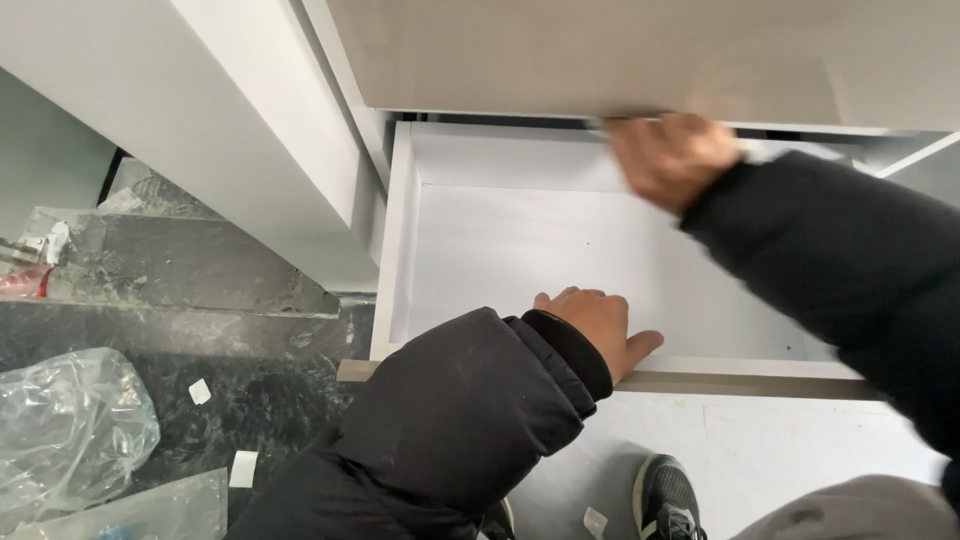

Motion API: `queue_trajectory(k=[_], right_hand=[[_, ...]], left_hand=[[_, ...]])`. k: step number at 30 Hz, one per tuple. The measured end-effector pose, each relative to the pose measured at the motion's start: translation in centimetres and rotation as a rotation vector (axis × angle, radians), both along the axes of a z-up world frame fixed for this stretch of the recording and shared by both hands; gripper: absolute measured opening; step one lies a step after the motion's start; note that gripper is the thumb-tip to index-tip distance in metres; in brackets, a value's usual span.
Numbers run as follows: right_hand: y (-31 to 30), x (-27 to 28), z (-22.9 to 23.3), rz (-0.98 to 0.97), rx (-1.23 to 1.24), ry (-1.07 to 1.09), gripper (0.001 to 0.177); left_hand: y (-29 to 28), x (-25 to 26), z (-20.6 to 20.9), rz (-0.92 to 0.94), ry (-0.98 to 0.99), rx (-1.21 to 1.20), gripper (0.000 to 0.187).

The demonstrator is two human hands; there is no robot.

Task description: Cleaning the interior of a drawer by picking up small scraps and wiping the surfaces with a cloth and cleaning solution.

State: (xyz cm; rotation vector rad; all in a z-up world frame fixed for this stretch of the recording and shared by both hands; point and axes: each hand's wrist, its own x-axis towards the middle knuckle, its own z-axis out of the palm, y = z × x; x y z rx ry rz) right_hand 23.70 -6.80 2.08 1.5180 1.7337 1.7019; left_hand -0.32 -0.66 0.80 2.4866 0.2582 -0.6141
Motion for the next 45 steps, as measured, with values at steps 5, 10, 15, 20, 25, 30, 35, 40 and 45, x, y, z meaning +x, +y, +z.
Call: queue_trajectory(k=[5, 10, 15, 20, 25, 30, 35, 40, 45], right_hand=[[-6.6, 3.6, 1.5, -0.111, -0.077, -0.018, 0.039], [4.7, 0.5, 0.3, 0.179, -0.23, -0.015, 0.044], [15.1, -5.2, 1.1, 0.228, -0.182, -0.1, 0.037], [6.2, 0.1, 1.1, 0.211, -0.283, -0.063, 0.039], [-1.9, 4.8, 1.5, 0.151, -0.322, -0.125, 0.049], [10.9, -0.8, -0.3, 0.261, -0.263, -0.062, 0.035], [16.6, -6.4, 2.6, 0.305, -0.143, -0.174, 0.035], [4.1, 1.9, -0.1, 0.14, -0.372, -0.121, 0.029], [0.3, 2.8, 2.4, 0.067, -0.344, -0.146, 0.029]], left_hand=[[-0.4, 0.2, -0.4, -0.027, -0.012, 0.006, 0.071], [-0.3, 0.1, -0.2, -0.023, 0.011, 0.003, 0.072], [-0.1, 0.1, 0.0, -0.001, 0.003, -0.016, 0.072], [0.0, 0.0, 0.5, -0.014, 0.01, -0.055, 0.071], [0.1, 0.0, 1.1, -0.046, 0.062, -0.063, 0.073], [0.4, -0.4, 2.0, -0.041, 0.051, -0.091, 0.068], [0.5, -0.6, 2.1, 0.026, 0.103, -0.084, 0.073], [0.2, -0.2, 1.3, -0.015, 0.107, -0.079, 0.073], [0.2, -0.3, 1.4, -0.021, 0.113, -0.072, 0.075]])
